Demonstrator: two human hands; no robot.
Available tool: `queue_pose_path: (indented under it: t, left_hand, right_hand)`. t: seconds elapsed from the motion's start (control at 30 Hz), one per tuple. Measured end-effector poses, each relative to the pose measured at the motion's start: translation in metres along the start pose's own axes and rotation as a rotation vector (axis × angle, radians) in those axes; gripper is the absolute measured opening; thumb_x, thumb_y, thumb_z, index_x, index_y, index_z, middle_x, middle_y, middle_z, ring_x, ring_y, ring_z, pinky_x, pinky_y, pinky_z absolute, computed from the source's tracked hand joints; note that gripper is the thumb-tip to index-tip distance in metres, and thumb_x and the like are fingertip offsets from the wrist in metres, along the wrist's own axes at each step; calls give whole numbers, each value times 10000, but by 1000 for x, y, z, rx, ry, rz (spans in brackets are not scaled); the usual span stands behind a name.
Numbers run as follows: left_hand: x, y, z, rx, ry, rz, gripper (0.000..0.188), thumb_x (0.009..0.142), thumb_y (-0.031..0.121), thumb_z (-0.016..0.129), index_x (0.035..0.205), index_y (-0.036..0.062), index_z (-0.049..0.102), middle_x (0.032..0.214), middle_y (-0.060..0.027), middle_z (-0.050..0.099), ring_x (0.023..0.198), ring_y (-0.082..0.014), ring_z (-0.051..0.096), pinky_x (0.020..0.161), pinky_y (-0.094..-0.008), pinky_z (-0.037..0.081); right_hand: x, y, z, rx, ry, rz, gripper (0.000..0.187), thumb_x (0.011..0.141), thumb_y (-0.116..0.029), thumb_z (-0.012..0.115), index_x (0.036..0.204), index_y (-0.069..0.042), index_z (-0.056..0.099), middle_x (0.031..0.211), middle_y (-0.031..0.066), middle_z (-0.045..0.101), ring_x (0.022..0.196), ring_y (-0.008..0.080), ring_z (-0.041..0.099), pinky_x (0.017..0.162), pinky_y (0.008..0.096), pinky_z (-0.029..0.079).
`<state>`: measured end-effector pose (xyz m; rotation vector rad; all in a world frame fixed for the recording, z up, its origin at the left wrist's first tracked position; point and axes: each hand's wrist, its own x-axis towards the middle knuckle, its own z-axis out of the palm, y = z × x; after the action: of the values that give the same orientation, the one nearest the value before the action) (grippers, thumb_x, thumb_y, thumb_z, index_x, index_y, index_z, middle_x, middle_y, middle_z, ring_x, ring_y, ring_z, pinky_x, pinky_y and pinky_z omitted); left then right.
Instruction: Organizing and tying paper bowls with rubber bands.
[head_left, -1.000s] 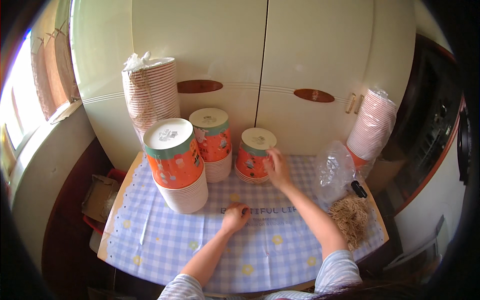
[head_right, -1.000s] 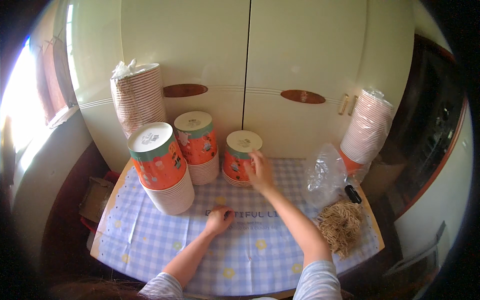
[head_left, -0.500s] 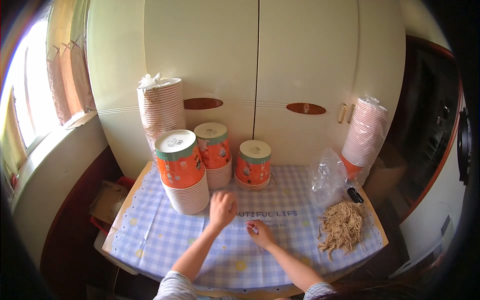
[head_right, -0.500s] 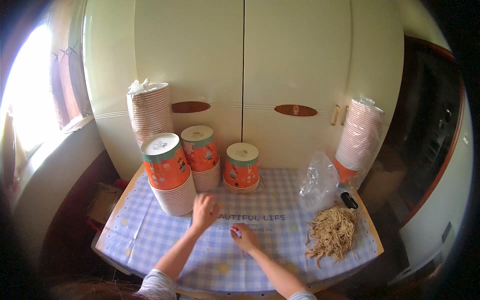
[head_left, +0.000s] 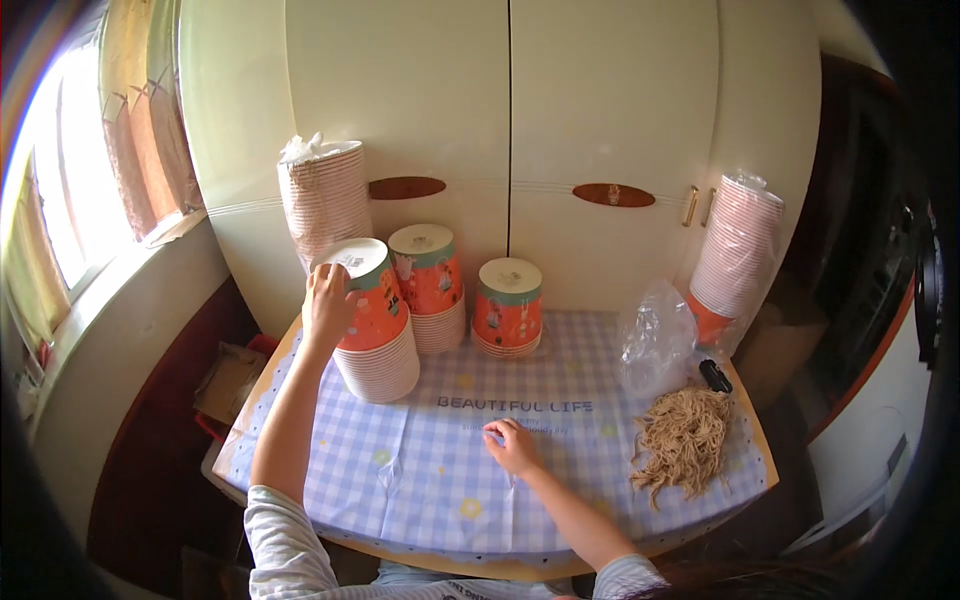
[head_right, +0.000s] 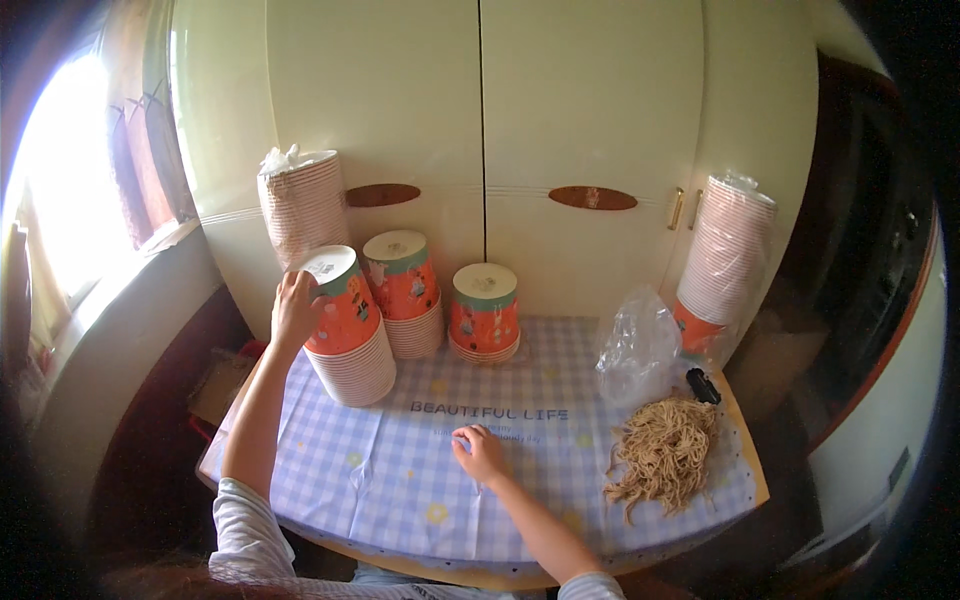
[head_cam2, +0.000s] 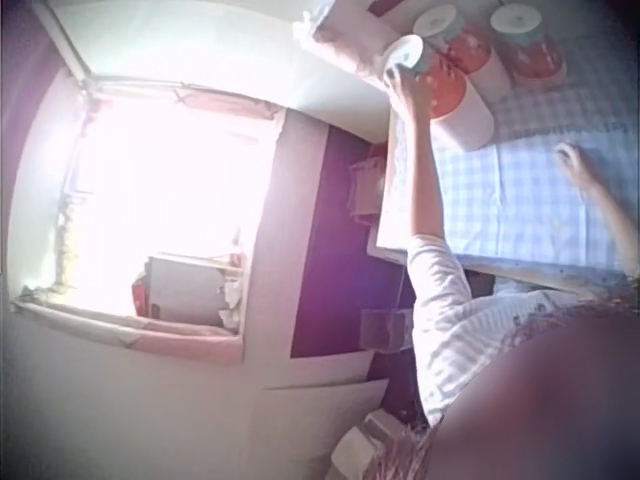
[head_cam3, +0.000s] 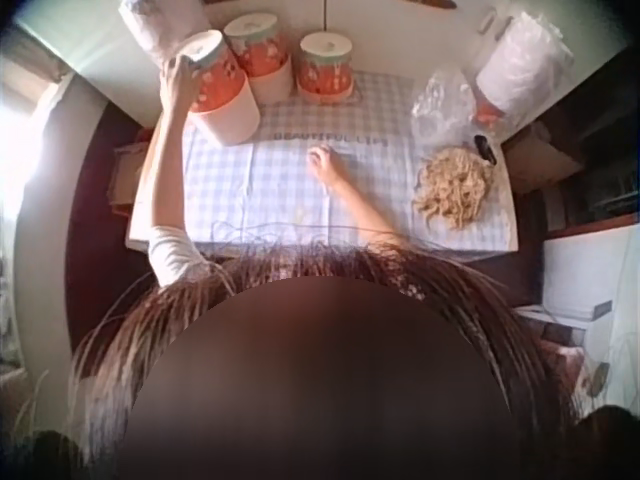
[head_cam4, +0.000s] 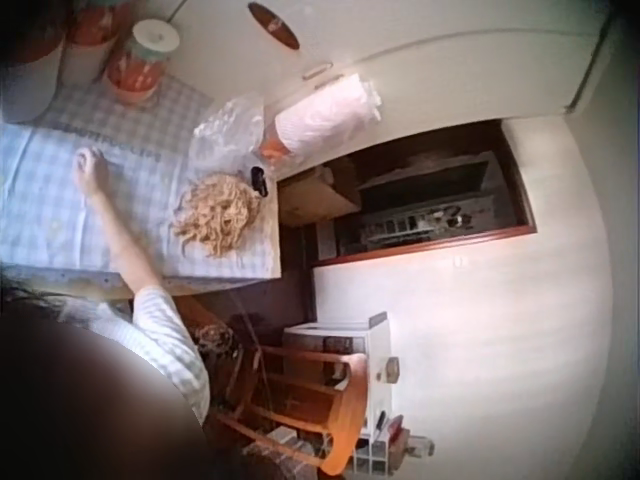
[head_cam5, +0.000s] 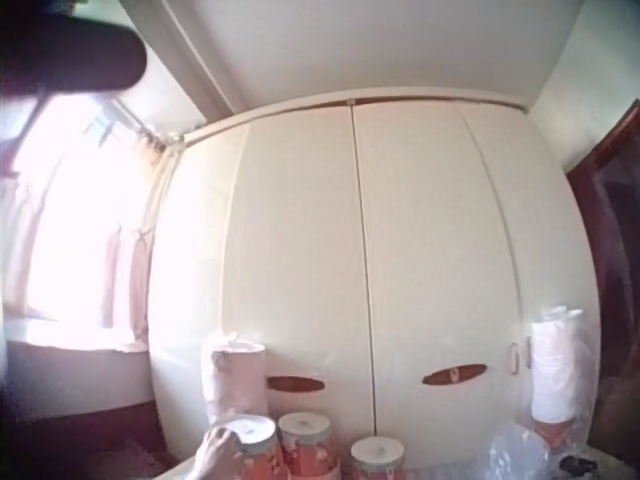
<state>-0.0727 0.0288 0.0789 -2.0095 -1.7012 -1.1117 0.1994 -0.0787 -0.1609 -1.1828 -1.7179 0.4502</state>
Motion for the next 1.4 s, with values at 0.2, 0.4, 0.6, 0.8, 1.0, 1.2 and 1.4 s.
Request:
queue_pose_path:
  t: [0.2,0.4,0.6,0.8,1.0,1.2,1.4]
  left_hand:
    - [5,5,-2,-30,31,20,313,657,142,689,879,30,499,1014,-150,471,975,-329,471,805,-412,417]
    - [13,7,-7,2,78,28,316,666,175,686,888,46,502,1003,-145,474,965,-326,478,798,-408,416]
    - [19,27,-40,19,215,65,316,697,177,674,948,73,512,1117,-100,467,1032,-284,475,819,-436,374]
    - [-12,60,-75,-66,501,390,247,741,111,641,927,46,491,1166,-128,502,1093,-302,464,894,-401,323]
    - [-63,48,-36,-1046,130,264,170,849,48,532,947,52,394,1087,-134,528,943,-163,517,814,-301,420]
    - [-134,31,57,-1879,-391,-481,93,889,171,506,902,99,447,867,-4,536,778,-94,499,713,-254,415]
    - [-183,16,121,-1922,-570,-741,114,903,236,475,890,124,489,930,-6,586,871,-142,550,761,-337,433]
  right_hand:
    - [-1,3,-4,3,-21,38,148,757,-141,615,863,-38,604,839,102,594,765,220,598,626,302,491]
    - [-1,0,-5,0,-24,28,153,760,-156,613,869,-50,607,844,93,596,763,216,597,625,297,492]
    - [0,-5,-7,-22,-53,76,154,763,-161,613,879,-60,608,853,86,595,763,209,597,633,291,493]
    - [-1,4,-4,100,17,111,153,776,-138,605,896,-44,601,852,82,595,761,170,597,670,266,484]
    - [0,11,-6,387,103,181,229,789,-151,600,978,-29,562,864,65,581,769,142,568,672,276,472]
    - [2,11,-12,1073,83,274,508,871,-404,485,1237,-81,343,1013,37,550,787,102,548,694,263,463]
    - [0,-1,-23,1026,205,341,414,899,-337,455,1206,-68,384,1010,31,544,787,92,534,640,247,451]
